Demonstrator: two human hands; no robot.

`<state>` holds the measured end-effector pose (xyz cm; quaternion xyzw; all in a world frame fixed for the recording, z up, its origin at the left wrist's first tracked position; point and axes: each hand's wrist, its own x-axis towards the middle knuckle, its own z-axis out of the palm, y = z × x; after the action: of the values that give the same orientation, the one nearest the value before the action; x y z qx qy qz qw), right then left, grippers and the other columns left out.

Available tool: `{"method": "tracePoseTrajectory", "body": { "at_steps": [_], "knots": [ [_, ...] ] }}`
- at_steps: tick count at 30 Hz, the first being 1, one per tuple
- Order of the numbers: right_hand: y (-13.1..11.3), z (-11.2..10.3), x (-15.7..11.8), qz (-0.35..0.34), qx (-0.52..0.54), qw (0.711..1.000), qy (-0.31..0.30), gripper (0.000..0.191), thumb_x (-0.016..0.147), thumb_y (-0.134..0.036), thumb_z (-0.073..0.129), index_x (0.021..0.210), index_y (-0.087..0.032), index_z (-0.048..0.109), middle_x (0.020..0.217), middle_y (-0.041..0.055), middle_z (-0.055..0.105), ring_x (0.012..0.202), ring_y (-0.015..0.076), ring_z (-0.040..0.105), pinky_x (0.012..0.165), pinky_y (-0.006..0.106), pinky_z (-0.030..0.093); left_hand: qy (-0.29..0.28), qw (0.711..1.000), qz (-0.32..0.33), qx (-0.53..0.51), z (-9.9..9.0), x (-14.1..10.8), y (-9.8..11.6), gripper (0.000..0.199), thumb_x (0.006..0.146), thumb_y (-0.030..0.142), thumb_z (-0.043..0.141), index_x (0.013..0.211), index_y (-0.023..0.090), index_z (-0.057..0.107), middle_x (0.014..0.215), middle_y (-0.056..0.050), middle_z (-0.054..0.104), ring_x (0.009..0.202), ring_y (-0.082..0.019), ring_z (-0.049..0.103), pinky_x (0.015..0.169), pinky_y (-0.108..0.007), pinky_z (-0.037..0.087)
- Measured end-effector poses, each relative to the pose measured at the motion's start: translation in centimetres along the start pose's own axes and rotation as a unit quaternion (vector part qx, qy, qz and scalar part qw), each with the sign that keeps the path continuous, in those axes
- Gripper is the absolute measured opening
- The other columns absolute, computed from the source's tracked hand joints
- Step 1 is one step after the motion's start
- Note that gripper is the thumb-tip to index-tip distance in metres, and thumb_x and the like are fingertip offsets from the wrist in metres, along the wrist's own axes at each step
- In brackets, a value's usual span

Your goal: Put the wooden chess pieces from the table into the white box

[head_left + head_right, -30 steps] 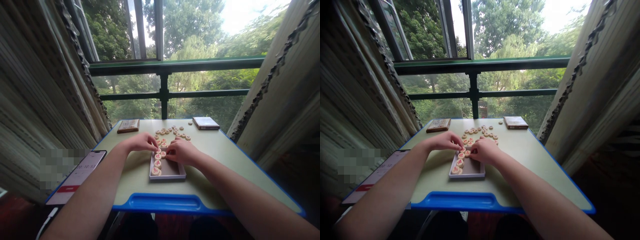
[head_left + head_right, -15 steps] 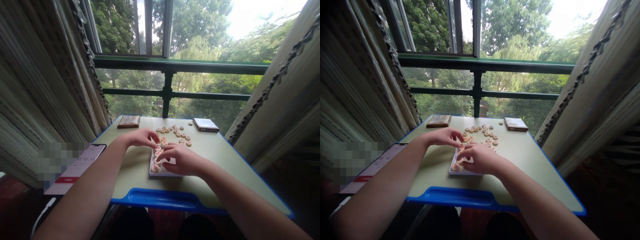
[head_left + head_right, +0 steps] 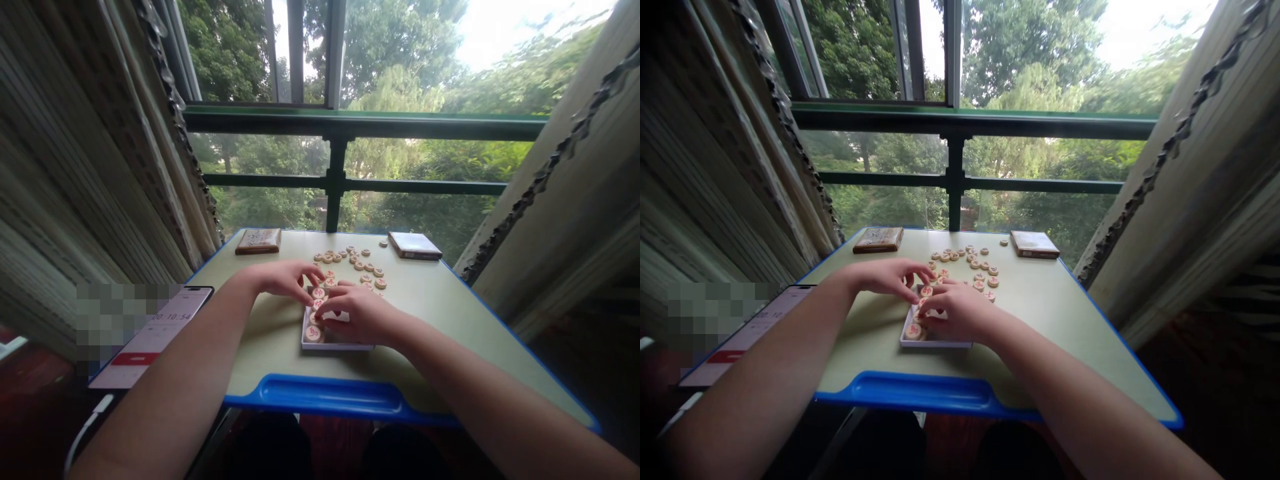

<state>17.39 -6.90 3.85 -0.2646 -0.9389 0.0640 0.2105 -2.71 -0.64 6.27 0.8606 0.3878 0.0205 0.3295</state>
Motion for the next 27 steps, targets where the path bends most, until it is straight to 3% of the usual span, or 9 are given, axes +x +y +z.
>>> {"method": "tracePoseTrajectory", "body": {
  "at_steps": [4,7,17,22,27],
  "knots": [
    [-0.5,-0.4,-0.1,-0.037,0.013,0.999,0.019,0.02,0.077,-0.016,0.057,0.091,-0.021,0.069,0.089,0.0057,0.065,0.084,0.0174,0.055,0.078,0.031,0.045,0.011,1.0,0.006,0.002,0.0,-0.1,-0.2,0.064,0.062,0.04,0.069,0.119,0.021,0.051,0.12,-0.004,0.056,0.089,-0.016,0.055,0.075,-0.023,0.041],
    [-0.9,-0.5,-0.1,-0.057,0.019,0.998,-0.003,0.02,0.077,-0.017,0.056,0.091,-0.022,0.07,0.086,0.0056,0.063,0.081,0.0164,0.055,0.079,0.032,0.044,0.009,1.0,0.007,0.0,0.0,-0.1,-0.2,0.062,0.063,0.041,0.068,0.119,0.021,0.051,0.12,-0.004,0.056,0.089,-0.016,0.055,0.076,-0.023,0.041],
    [-0.9,-0.1,-0.1,-0.045,0.051,0.997,-0.026,0.012,0.078,-0.023,0.059,0.081,-0.021,0.07,0.081,0.0044,0.062,0.082,0.0156,0.055,0.087,0.033,0.041,0.019,1.0,0.013,-0.015,0.1,0.2,-0.1,0.045,0.072,0.038,0.061,0.112,0.017,0.058,0.11,-0.005,0.062,0.097,-0.019,0.057,0.079,-0.024,0.042],
    [-1.1,-0.5,0.0,-0.042,0.064,0.997,-0.022,0.01,0.077,-0.023,0.06,0.08,-0.02,0.069,0.081,0.0048,0.063,0.078,0.015,0.056,0.082,0.032,0.043,0.023,0.999,0.021,-0.02,0.0,0.3,-0.5,0.047,0.071,0.043,0.061,0.111,0.018,0.059,0.11,-0.006,0.063,0.097,-0.019,0.058,0.08,-0.025,0.043],
    [0.0,-0.5,0.1,-0.018,0.047,0.998,0.023,0.009,0.077,-0.023,0.06,0.079,-0.019,0.068,0.081,0.005,0.063,0.074,0.0146,0.054,0.072,0.028,0.044,0.055,0.997,0.027,-0.041,0.2,0.6,-0.5,0.04,0.073,0.038,0.06,0.105,0.016,0.062,0.104,-0.006,0.066,0.093,-0.018,0.06,0.078,-0.024,0.045]
  ]
}}
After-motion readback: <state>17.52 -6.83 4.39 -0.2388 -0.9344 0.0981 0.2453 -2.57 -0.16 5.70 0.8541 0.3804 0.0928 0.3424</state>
